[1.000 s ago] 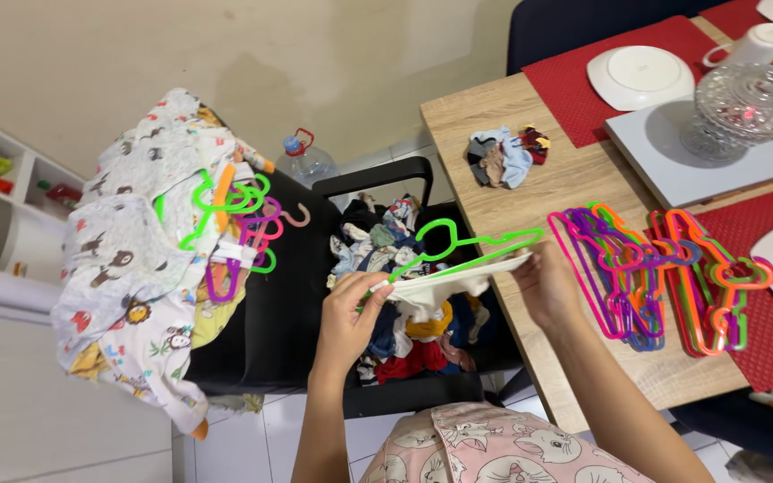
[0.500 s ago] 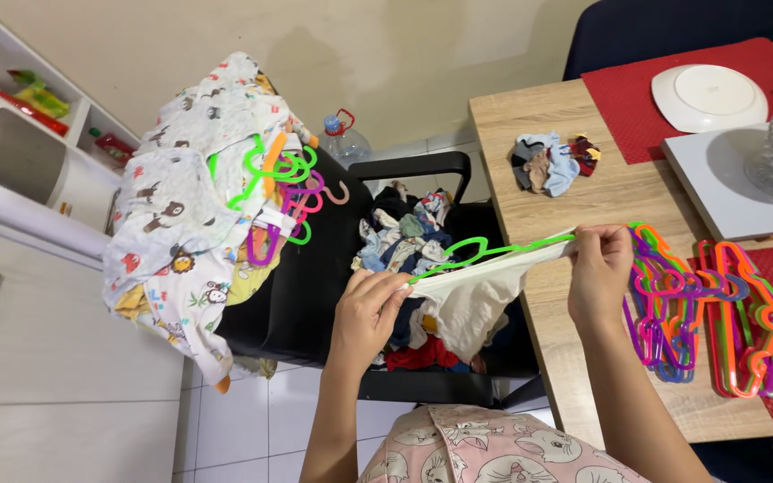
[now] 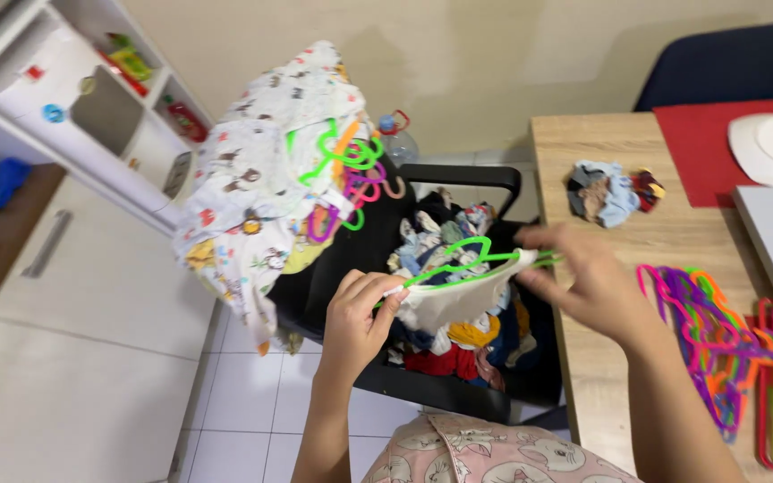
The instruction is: The person picks up various small garments from a pile on a chair and places them onto colorful plastic hangers. They handle items such as a yellow shirt, a white tank top, and patterned baby clothes, then place the hung items on the chair. The process is repeated for several pieces of clothing.
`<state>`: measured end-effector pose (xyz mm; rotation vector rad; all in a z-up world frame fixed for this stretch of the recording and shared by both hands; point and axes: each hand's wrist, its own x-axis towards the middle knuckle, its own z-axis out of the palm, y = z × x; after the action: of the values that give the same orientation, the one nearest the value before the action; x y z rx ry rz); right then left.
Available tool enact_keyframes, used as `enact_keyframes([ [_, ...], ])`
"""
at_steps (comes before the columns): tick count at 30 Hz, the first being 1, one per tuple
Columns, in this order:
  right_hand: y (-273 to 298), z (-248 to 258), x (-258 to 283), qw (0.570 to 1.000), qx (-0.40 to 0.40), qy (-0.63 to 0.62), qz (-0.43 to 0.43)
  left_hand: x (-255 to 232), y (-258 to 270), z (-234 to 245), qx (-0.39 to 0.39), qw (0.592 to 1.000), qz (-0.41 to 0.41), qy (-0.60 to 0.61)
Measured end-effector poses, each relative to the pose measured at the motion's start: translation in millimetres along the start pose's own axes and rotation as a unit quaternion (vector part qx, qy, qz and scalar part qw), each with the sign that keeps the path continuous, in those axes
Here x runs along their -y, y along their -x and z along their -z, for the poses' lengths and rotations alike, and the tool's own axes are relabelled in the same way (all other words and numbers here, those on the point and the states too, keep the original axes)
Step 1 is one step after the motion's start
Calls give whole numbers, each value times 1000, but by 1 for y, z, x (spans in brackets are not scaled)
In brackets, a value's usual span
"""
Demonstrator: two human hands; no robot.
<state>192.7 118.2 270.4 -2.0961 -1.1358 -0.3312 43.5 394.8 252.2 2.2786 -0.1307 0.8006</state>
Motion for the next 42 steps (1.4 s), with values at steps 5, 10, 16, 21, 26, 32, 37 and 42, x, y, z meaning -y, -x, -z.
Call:
enact_keyframes([
  [5,-49,-33,55,959,264,-2,98,4,17,73,55,997,48,-6],
  [10,-100,-105,138,899,348,-113,242,-10,46,156,-189,952,34,-238],
  [16,-203,-184,209,911,116,-373,129,-43,66,170,-477,820,40,-312],
  [21,-266,-205,179,851,-64,-521,-25,-23,59,167,-450,855,19,-257],
  [26,-261,-202,83,854,-132,-497,-75,10,51,127,-365,922,40,-120],
  [32,-161,-179,-38,816,18,-429,-387,77,31,6,-67,996,26,-61],
  [37,-4,-175,-112,790,4,-393,-471,193,60,-120,186,962,180,-84],
  [42,158,-185,-133,685,6,-299,-664,311,118,-235,411,850,314,-103],
])
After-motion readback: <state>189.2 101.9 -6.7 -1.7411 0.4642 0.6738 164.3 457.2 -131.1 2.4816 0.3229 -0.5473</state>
